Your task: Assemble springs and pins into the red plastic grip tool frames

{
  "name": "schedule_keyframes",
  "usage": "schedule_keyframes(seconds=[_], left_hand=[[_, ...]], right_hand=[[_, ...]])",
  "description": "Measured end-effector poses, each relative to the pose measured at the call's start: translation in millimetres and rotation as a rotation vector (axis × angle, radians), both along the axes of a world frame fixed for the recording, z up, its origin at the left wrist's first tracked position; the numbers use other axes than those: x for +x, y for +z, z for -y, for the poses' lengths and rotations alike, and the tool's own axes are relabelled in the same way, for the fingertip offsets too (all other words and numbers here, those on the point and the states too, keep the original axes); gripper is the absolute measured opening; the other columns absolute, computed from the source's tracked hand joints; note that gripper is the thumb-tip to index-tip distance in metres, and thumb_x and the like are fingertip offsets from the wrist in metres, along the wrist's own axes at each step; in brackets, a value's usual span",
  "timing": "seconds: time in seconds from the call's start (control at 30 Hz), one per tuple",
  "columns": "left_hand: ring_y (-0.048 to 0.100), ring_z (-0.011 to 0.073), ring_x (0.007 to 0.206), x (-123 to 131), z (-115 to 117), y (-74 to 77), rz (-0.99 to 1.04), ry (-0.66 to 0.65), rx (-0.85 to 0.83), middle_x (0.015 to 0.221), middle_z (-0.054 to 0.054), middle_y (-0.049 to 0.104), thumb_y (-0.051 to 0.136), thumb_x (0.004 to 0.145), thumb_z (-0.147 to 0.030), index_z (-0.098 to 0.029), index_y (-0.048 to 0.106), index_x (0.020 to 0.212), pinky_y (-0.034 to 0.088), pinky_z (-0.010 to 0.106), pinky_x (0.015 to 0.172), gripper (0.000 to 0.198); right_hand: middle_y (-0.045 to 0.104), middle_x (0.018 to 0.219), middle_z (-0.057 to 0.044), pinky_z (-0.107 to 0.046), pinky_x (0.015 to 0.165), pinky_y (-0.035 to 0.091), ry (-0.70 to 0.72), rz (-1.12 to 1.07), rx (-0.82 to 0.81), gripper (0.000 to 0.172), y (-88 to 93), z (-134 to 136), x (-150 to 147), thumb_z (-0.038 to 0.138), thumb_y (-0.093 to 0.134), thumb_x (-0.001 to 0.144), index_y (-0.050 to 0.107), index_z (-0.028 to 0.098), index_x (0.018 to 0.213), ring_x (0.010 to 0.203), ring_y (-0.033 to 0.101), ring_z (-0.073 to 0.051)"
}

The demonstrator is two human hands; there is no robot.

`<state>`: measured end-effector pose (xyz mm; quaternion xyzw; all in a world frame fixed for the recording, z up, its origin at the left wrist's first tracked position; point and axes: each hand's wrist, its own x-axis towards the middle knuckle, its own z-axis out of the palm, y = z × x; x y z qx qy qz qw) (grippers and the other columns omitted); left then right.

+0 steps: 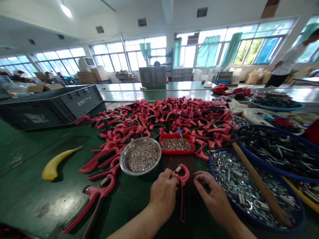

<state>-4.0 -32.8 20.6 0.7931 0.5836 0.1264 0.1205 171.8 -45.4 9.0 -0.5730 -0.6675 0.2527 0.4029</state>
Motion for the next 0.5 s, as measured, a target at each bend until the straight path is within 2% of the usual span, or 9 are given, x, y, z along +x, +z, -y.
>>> schedule_keyframes(seconds=[0.17, 0.3, 0.5], left_hand=[[0.050, 0.0167, 0.093, 5, 6, -0.8, 0.005, 0.005, 0.016, 0.102, 0.001, 0.053, 0.045, 0.082, -0.014, -0.022, 0.059, 0.084, 0.042, 0.026, 0.076, 0.016], [0.052, 0.0151, 0.091, 2, 5, 5.8, 0.095, 0.038, 0.013, 0.107, 0.002, 0.051, 0.044, 0.083, -0.015, -0.021, 0.056, 0.087, 0.041, 0.025, 0.077, 0.014], [0.056, 0.0157, 0.081, -4, -17, 14.3, 0.060, 0.003, 0.025, 0.086, 0.001, 0.061, 0.041, 0.086, -0.019, -0.020, 0.054, 0.089, 0.040, 0.026, 0.072, 0.014]], right_hand=[[0.058, 0.095, -0.008, -0.031, 0.071, 0.046, 0.009, -0.011, 0.034, 0.019, 4.0, 3, 0, 0.033, 0.045, 0.082, 0.056, 0.020, 0.074, 0.087, 0.055, -0.020], [0.056, 0.094, -0.009, -0.031, 0.072, 0.046, 0.042, -0.015, 0.046, 0.016, 0.9, 4, -1, 0.029, 0.044, 0.084, 0.054, 0.020, 0.077, 0.086, 0.054, -0.019], [0.055, 0.090, -0.007, -0.030, 0.068, 0.046, 0.090, -0.039, 0.013, 0.015, 3.7, 5, -2, 0.026, 0.042, 0.085, 0.052, 0.019, 0.077, 0.079, 0.054, -0.017]])
